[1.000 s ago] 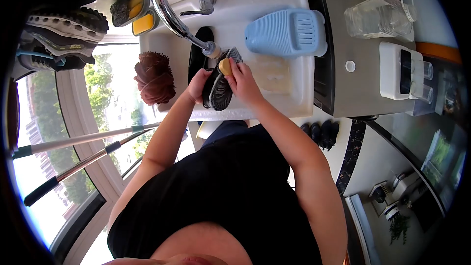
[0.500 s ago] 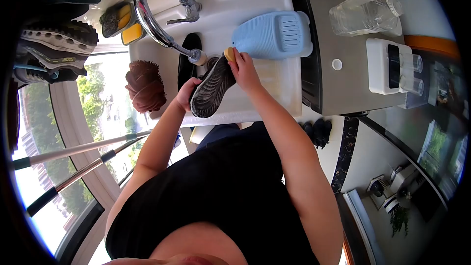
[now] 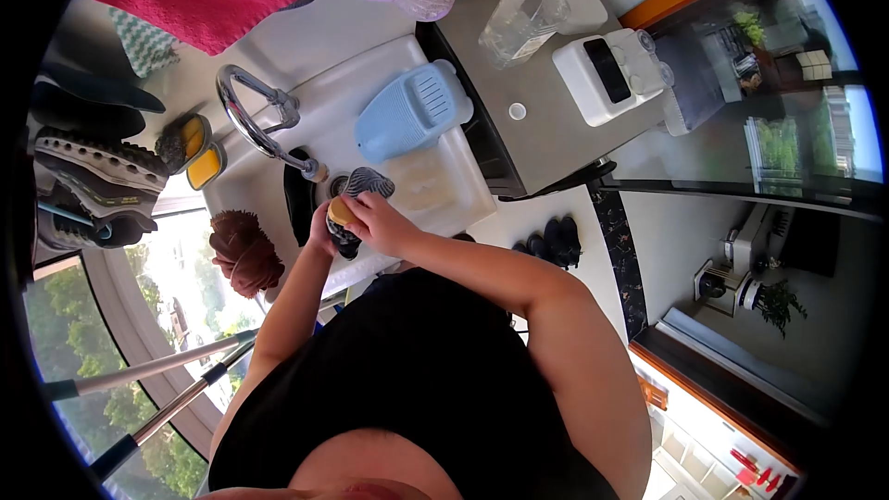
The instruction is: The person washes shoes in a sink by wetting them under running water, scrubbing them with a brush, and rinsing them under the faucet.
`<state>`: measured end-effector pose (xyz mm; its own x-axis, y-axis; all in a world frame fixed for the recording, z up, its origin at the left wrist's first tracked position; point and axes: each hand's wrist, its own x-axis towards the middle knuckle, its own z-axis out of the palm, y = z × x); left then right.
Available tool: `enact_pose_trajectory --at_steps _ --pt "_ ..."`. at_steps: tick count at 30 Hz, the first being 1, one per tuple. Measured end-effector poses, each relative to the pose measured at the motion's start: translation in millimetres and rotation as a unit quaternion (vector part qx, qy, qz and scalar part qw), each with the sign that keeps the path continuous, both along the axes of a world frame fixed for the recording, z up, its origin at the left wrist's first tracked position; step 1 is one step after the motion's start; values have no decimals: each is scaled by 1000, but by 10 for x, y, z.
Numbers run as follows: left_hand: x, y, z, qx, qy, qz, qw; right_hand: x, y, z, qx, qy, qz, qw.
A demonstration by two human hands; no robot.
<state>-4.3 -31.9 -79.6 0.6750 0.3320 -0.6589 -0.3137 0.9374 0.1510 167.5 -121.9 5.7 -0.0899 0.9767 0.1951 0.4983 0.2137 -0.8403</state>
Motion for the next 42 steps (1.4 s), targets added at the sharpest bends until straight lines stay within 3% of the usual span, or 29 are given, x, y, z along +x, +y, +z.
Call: enact_pose_trajectory --at_steps 5,7,10,14,18,22,30,34,38,40,42 --pt "164 -8 276 3 -28 -53 998 235 -50 280 19 -63 18 998" --pt "149 -9 402 -8 -123 -79 989 347 6 139 51 -100 -14 994" --pt "146 -2 587 -7 -117 -122 986 587 158 -150 85 -119 -73 987" --pt "32 9 715 24 -122 -122 985 818 313 -382 -6 -149 -141 979" --pt "-19 -15 997 43 -111 -97 988 752 295 -184 -28 -121 -169 978" --pt "21 -9 1066 54 -96 -89 990 419 181 76 -26 -125 -127 984" --pt "-38 -65 665 75 3 -8 997 150 40 376 25 -67 -22 997" --pt "115 -215 885 70 44 33 996 239 -75 545 33 -24 36 998" --pt "183 -351 960 66 -4 41 997 468 -162 705 86 4 95 992" --pt "294 -479 1180 57 0 59 997 613 -81 607 118 -33 114 986" --pt "303 -569 1150 53 -80 73 993 760 85 388 87 -24 91 992"
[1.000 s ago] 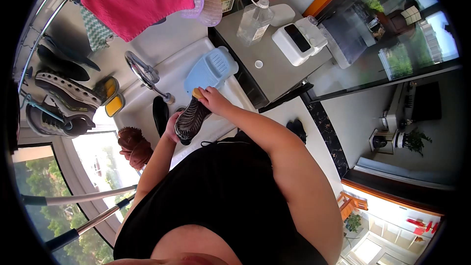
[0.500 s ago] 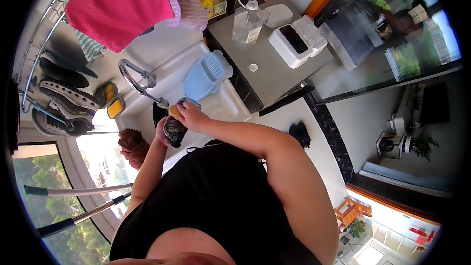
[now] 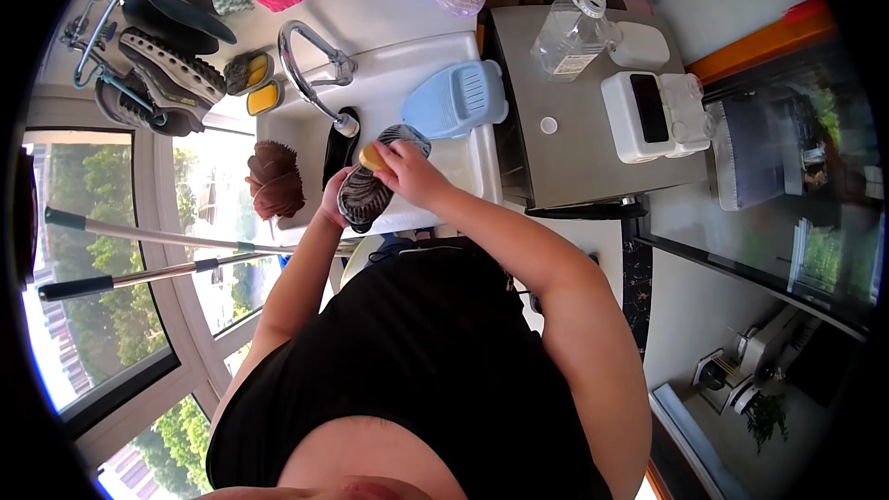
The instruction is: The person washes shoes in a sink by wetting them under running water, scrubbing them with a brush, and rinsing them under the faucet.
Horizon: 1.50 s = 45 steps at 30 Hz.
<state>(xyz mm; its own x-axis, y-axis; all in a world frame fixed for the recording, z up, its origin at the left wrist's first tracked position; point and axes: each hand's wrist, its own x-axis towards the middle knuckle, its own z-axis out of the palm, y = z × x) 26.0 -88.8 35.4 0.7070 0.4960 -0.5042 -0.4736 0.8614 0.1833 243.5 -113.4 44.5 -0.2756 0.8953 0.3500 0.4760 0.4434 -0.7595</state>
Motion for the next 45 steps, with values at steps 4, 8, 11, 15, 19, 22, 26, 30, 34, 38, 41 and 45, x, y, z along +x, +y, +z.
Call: enact_pose_trajectory --at_steps 4,8,11,15,19,22,26,30,34,38,41,45 --pt "-23 -132 63 -26 23 5 999 267 432 -587 7 5 -66 998" --pt "-99 -200 164 -20 28 10 999 429 641 -914 -76 -13 -83 994" --pt "-176 -169 162 -27 39 17 999 256 569 -681 -68 -5 -64 996" --pt "-106 -120 265 -38 93 25 995 21 332 -311 -58 10 -32 998" --pt "-26 -109 62 -39 135 58 988 -163 10 60 -18 43 26 999" --pt "-39 -83 -39 -26 148 40 988 -195 -176 296 -25 56 72 995" --pt "82 -10 -65 -40 67 48 996 -182 -342 483 49 31 134 989" --pt "99 28 -133 -26 61 37 997 -47 -363 481 119 -52 187 974" --pt "49 -48 16 -43 58 13 997 60 -217 293 86 -16 144 986" --pt "74 -147 10 -52 21 36 998 169 51 -71 51 25 68 996" --pt "-29 -208 46 -49 27 24 998 296 235 -350 43 -5 10 999" --pt "-163 -316 105 -35 2 4 999 402 373 -704 -3 -54 -51 997"
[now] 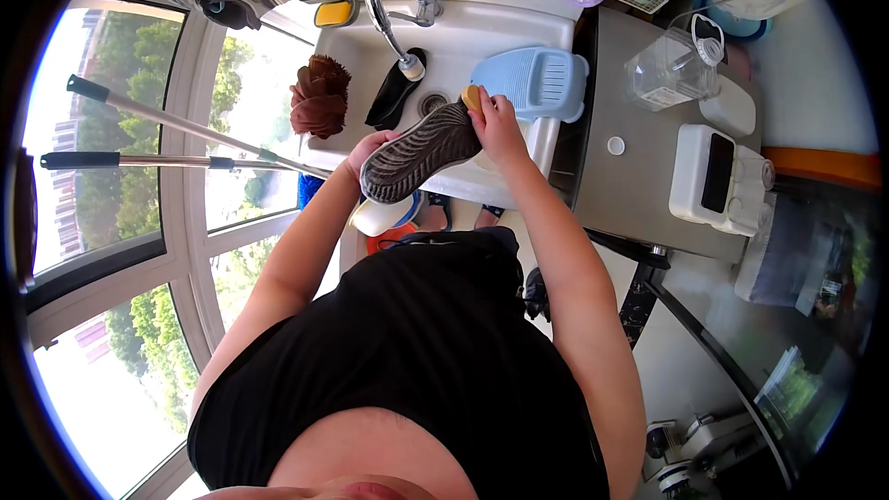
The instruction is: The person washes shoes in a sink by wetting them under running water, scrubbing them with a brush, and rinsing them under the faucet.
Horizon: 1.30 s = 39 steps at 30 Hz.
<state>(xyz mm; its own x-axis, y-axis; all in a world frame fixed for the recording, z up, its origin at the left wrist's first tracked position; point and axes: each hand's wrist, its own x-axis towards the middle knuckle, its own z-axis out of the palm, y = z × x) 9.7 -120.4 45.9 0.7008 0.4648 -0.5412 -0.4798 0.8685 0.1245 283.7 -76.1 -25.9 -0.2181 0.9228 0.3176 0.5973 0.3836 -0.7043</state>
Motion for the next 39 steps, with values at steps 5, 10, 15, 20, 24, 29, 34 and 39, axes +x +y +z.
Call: enact_pose_trajectory --at_steps 5,10,15,20,24,29,34,39 --pt "-151 -18 60 -8 -2 -21 1000 -243 -216 252 -8 9 21 1000" --pt "-81 43 73 13 88 -24 996 -368 -289 520 10 43 1 999" --pt "77 105 -73 -1 115 -17 993 -462 -567 951 43 63 110 991" --pt "159 135 -17 10 109 -53 993 -209 -509 770 17 51 102 993" --pt "111 135 -44 15 68 -99 993 78 -329 243 6 86 5 996" --pt "30 52 -36 4 87 -79 993 166 -292 -144 -52 107 -15 993" --pt "103 193 88 27 258 -183 948 285 -354 -187 -101 97 -81 987" --pt "251 530 -169 469 518 -515 497 460 -515 -2 -105 67 -89 988"
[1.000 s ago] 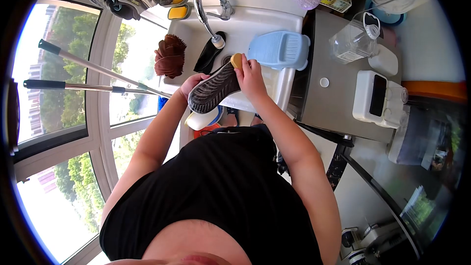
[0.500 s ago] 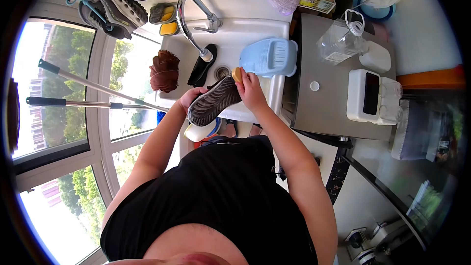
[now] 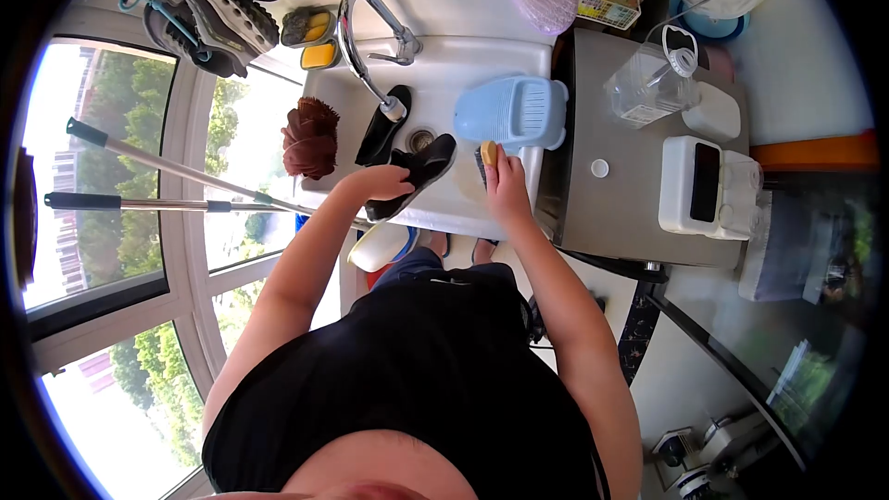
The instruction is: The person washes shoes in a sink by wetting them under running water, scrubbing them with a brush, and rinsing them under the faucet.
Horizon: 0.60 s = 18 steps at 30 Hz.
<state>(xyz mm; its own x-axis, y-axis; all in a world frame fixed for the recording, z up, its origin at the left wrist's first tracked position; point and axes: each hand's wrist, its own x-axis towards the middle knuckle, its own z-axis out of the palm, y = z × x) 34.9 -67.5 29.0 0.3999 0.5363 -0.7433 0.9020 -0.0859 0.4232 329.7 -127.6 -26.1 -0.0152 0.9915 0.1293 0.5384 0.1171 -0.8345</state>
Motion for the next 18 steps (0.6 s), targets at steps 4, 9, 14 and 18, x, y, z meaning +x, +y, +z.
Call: enact_pose_trajectory --at_steps 4,9,14,18 --pt "56 155 -282 104 119 -239 958 87 -139 145 -4 -24 0 1000" --pt "139 237 -1221 200 90 -369 903 191 -243 239 0 -47 -19 999" --pt "304 47 -1667 188 89 -346 915 97 -355 321 -54 -90 -39 994" --pt "122 8 -1894 81 69 -224 969 -100 -336 368 -71 -103 -49 991"
